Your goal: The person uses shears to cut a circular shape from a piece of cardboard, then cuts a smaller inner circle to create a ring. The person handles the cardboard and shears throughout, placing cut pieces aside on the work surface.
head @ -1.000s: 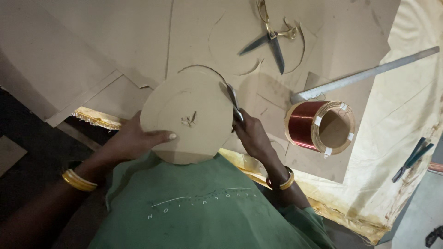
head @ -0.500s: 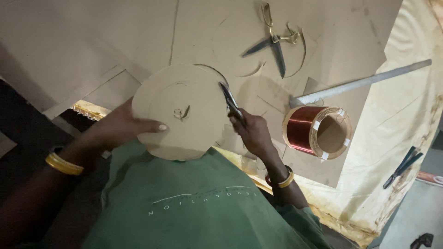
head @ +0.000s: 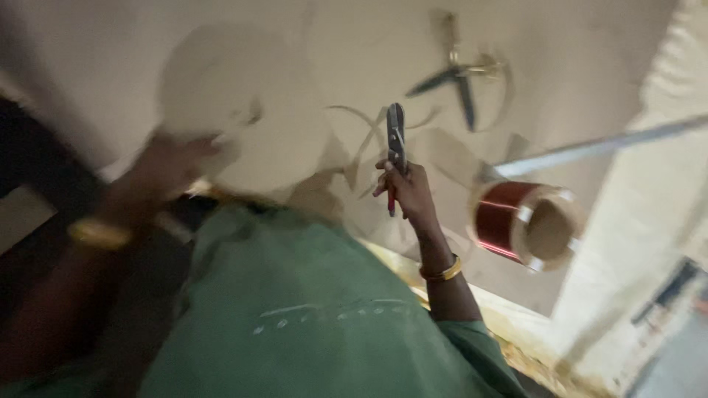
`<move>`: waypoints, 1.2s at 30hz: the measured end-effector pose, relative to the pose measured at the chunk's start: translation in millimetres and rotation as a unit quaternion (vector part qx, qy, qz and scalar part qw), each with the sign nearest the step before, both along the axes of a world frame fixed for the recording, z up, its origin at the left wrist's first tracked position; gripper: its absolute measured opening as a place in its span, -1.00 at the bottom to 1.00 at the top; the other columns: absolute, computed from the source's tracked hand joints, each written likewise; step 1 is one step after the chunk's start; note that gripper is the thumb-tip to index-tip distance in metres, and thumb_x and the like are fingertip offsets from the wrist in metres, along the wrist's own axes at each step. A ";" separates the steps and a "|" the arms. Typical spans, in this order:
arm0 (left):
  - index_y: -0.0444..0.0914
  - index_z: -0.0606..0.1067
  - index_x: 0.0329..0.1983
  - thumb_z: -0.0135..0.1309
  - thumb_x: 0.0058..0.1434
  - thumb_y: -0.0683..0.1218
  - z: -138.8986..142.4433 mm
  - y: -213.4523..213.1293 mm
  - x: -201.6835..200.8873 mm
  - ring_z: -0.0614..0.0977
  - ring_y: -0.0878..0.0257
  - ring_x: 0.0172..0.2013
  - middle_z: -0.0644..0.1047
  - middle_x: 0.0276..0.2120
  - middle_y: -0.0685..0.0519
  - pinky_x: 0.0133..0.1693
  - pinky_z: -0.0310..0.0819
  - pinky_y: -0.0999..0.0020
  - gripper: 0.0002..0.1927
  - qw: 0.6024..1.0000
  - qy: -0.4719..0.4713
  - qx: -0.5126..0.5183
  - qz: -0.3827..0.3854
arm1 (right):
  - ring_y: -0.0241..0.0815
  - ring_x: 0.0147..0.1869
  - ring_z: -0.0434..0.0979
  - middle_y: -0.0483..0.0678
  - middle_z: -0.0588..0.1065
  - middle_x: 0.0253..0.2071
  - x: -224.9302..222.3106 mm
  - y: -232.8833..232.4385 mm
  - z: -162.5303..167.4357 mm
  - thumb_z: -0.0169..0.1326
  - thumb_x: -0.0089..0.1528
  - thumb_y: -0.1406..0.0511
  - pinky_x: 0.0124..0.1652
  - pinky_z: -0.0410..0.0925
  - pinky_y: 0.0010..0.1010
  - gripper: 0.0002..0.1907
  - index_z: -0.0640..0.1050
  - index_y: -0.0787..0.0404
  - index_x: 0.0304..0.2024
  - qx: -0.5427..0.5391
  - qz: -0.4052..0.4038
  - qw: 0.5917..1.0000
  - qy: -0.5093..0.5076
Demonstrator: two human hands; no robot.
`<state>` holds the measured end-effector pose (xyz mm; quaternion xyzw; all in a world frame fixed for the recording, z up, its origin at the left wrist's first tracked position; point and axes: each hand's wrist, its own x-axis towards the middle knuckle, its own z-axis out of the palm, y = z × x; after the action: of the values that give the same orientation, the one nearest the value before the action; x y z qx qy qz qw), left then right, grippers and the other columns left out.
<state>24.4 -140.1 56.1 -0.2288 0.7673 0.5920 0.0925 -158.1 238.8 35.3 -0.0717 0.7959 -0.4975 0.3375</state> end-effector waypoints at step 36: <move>-0.44 0.42 0.26 0.02 0.47 -0.19 -75.2 -8.8 -88.6 0.58 -0.14 0.12 0.53 0.13 -0.27 0.23 0.40 0.12 -0.65 0.923 0.323 -0.207 -0.030 | -0.02 0.03 0.59 -0.03 0.56 -0.01 -198.0 -25.7 41.8 0.19 0.29 0.15 -0.02 0.43 -0.22 -0.57 0.51 0.13 0.16 0.340 0.165 0.885 0.271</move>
<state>-64.2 -148.8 -19.1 -0.0156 0.8673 0.4590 -0.1921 -356.1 213.1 77.0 -0.2151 0.9534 -0.0945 0.1893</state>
